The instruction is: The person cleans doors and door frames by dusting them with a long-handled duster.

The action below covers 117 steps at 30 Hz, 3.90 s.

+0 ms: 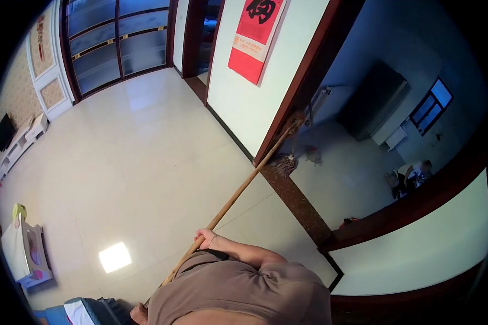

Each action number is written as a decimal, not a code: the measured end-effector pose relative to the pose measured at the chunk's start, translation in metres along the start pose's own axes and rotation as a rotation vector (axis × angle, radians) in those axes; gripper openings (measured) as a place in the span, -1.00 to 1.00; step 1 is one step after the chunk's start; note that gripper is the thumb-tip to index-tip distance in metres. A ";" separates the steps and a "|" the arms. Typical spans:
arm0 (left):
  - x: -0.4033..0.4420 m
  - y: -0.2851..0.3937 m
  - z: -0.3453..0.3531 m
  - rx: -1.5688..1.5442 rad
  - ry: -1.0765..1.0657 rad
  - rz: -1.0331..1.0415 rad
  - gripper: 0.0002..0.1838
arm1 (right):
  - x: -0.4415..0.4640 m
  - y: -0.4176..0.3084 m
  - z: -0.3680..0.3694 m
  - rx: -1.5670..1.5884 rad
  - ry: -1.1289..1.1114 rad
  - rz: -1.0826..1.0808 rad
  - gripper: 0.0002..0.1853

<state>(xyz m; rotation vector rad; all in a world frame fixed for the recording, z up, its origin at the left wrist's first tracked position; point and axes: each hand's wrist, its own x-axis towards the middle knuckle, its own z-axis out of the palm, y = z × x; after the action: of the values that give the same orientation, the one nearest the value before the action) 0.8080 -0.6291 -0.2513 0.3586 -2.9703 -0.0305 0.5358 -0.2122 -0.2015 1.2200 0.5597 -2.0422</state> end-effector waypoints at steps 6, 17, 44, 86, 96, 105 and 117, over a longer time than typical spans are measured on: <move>-0.001 -0.029 0.017 0.004 0.047 0.028 -0.85 | -0.011 0.021 0.022 0.056 -0.110 -0.112 -0.86; 0.002 -0.044 0.020 -0.211 -0.230 -0.247 -0.76 | -0.079 0.043 0.063 -0.166 -0.536 -0.084 -0.85; 0.042 -0.048 -0.070 0.096 -0.030 0.072 -0.73 | 0.062 0.001 0.017 0.209 0.066 -0.035 -0.87; 0.164 0.092 -0.070 0.078 -0.343 0.093 -0.76 | 0.115 -0.156 -0.004 0.328 0.211 -0.258 -0.91; 0.207 0.159 -0.058 0.081 -0.484 0.150 -0.75 | 0.042 -0.149 0.031 0.401 0.032 -0.462 -0.87; 0.211 0.175 -0.071 0.100 -0.503 0.106 -0.74 | 0.212 -0.156 -0.039 0.273 0.131 -0.290 -0.90; 0.206 0.105 -0.084 0.097 -0.449 0.077 -0.73 | 0.088 -0.110 0.056 0.397 0.242 -0.178 -0.88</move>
<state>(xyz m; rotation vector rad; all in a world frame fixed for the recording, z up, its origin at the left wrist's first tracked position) 0.5982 -0.5762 -0.1342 0.2787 -3.4369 0.0484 0.3932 -0.2040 -0.2511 1.7202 0.3934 -2.2413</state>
